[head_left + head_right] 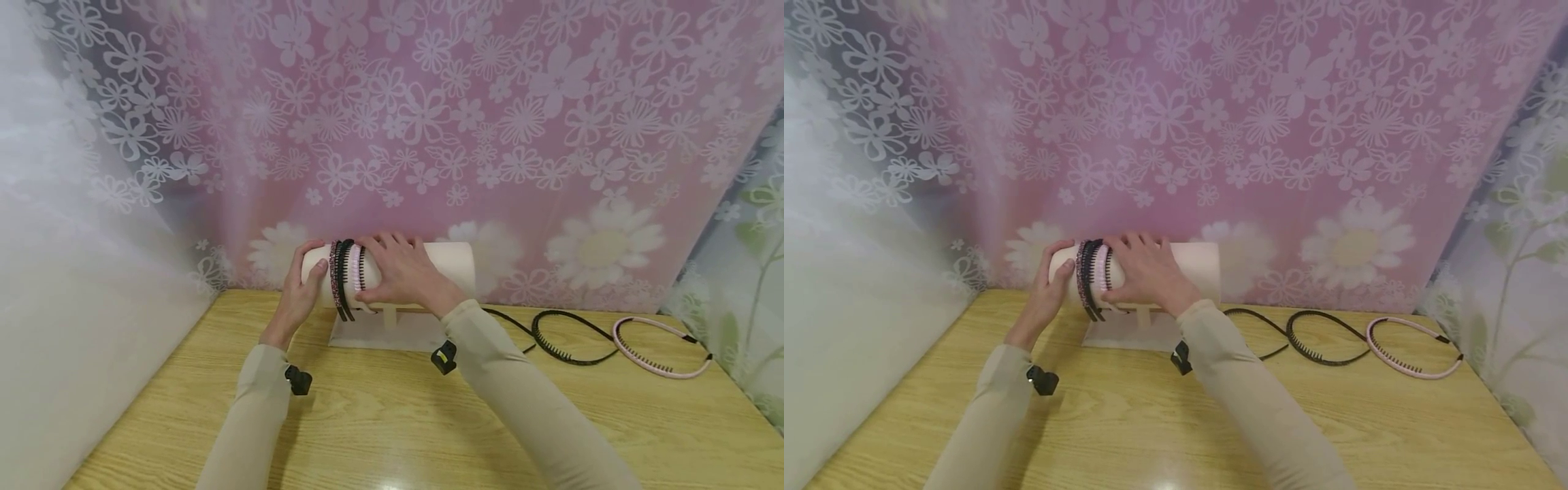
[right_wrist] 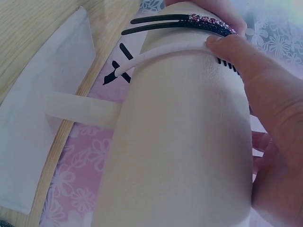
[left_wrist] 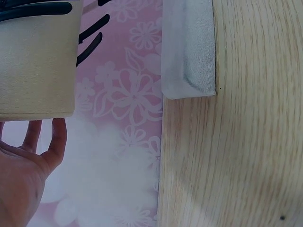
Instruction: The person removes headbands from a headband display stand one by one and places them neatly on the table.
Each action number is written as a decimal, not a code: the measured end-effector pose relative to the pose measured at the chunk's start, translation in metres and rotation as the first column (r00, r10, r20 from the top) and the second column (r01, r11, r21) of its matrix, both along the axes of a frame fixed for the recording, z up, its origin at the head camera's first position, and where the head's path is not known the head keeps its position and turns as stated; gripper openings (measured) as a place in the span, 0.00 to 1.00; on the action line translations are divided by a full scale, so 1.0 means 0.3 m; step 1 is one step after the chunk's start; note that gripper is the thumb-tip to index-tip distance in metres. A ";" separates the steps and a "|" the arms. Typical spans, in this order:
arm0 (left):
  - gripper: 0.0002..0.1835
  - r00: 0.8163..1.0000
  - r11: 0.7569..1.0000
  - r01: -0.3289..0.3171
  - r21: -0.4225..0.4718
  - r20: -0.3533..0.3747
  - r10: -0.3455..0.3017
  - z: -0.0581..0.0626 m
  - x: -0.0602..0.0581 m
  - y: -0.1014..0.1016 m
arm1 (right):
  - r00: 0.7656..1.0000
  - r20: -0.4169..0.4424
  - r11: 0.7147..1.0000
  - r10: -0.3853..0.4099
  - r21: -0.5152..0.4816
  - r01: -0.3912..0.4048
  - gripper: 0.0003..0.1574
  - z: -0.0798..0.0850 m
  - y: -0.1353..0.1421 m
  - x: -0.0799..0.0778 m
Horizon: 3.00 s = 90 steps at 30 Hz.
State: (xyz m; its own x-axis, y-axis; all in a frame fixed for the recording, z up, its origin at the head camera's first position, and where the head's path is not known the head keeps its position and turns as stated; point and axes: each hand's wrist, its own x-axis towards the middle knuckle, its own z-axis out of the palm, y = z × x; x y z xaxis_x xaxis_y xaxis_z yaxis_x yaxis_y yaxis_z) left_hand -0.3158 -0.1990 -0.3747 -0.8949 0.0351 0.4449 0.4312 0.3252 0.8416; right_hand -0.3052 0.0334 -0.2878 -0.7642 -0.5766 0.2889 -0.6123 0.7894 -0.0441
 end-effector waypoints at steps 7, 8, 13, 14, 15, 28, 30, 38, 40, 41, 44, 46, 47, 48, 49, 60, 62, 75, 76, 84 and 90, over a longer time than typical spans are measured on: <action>0.26 1.000 1.000 0.017 -0.009 0.011 -0.017 0.070 0.069 0.023 | 1.000 -0.001 1.000 0.006 -0.006 -0.006 0.61 0.001 0.010 0.003; 0.26 1.000 1.000 0.019 -0.011 0.011 -0.019 0.077 0.078 0.026 | 1.000 -0.001 1.000 0.008 -0.009 -0.008 0.61 0.001 0.012 0.004; 0.27 1.000 1.000 0.025 0.004 0.009 -0.025 0.085 0.086 0.029 | 1.000 -0.011 1.000 0.009 -0.011 -0.009 0.60 0.004 0.025 0.006; 0.27 1.000 1.000 0.026 0.004 0.007 -0.026 0.085 0.086 0.029 | 1.000 -0.012 1.000 0.007 -0.012 -0.008 0.60 0.005 0.028 0.006; 0.27 1.000 1.000 0.028 0.007 0.003 -0.028 0.085 0.085 0.029 | 1.000 -0.010 1.000 0.006 -0.013 -0.006 0.61 0.006 0.032 0.007; 0.26 1.000 1.000 0.006 0.005 -0.028 -0.006 -0.017 -0.011 -0.004 | 1.000 0.010 1.000 -0.024 0.003 0.024 0.62 0.007 0.065 0.011; 0.26 0.999 1.000 0.003 0.006 -0.032 -0.002 -0.018 -0.009 -0.002 | 0.999 0.012 1.000 -0.030 0.008 0.030 0.63 0.007 0.069 0.014; 0.26 0.999 1.000 0.011 0.022 -0.032 -0.010 -0.020 -0.011 0.000 | 0.999 0.018 0.999 -0.050 0.014 0.049 0.64 0.009 0.089 0.020; 0.26 0.999 1.000 0.014 0.023 -0.032 -0.013 -0.019 -0.012 0.000 | 0.999 0.015 0.999 -0.050 0.014 0.050 0.63 0.009 0.095 0.020; 0.26 0.999 1.000 0.015 0.024 -0.031 -0.014 -0.018 -0.012 0.000 | 0.999 0.016 0.999 -0.050 0.013 0.049 0.63 0.009 0.099 0.020; 0.26 0.999 0.999 0.022 0.031 -0.025 -0.021 -0.014 -0.012 0.001 | 0.999 0.015 0.999 -0.044 0.009 0.044 0.63 0.010 0.111 0.021; 0.26 1.000 0.999 0.027 0.034 -0.017 -0.026 -0.010 -0.014 0.002 | 0.999 0.018 0.999 -0.044 0.005 0.044 0.64 0.009 0.118 0.023; 0.26 0.999 0.999 0.030 0.040 -0.012 -0.030 -0.009 -0.015 0.001 | 0.999 0.018 0.999 -0.043 0.002 0.043 0.63 0.009 0.122 0.023; 0.26 0.999 0.998 0.034 0.045 -0.007 -0.034 -0.009 -0.017 0.001 | 0.999 0.018 0.999 -0.043 0.001 0.043 0.63 0.008 0.125 0.023; 0.26 0.999 0.998 0.037 0.049 -0.004 -0.037 -0.009 -0.018 0.001 | 0.999 0.017 0.999 -0.044 -0.001 0.044 0.63 0.007 0.128 0.023; 0.26 0.999 1.000 0.007 0.018 -0.039 -0.007 -0.019 -0.015 -0.002 | 0.999 0.009 0.999 -0.039 0.002 0.039 0.62 0.003 0.150 0.029; 0.26 0.999 1.000 0.006 0.016 -0.044 -0.005 -0.022 -0.017 -0.003 | 0.999 0.009 0.999 -0.041 0.001 0.041 0.62 0.001 0.156 0.029; 0.26 0.999 1.000 0.008 0.014 -0.047 -0.007 -0.023 -0.011 -0.001 | 0.999 -0.014 0.999 -0.029 -0.018 0.028 0.59 -0.004 0.196 0.031; 0.27 0.999 1.000 0.008 0.016 -0.045 -0.007 -0.023 -0.010 -0.001 | 0.999 -0.012 0.999 -0.030 -0.020 0.029 0.59 -0.005 0.199 0.032; 0.27 1.000 1.000 0.007 0.024 -0.030 -0.006 -0.011 0.003 0.004 | 0.999 -0.005 0.999 -0.039 -0.032 0.039 0.59 -0.005 0.219 0.042; 0.26 0.999 0.999 0.012 0.035 -0.034 -0.011 -0.011 0.001 0.007 | 0.999 -0.003 0.998 -0.042 -0.037 0.042 0.60 -0.005 0.235 0.043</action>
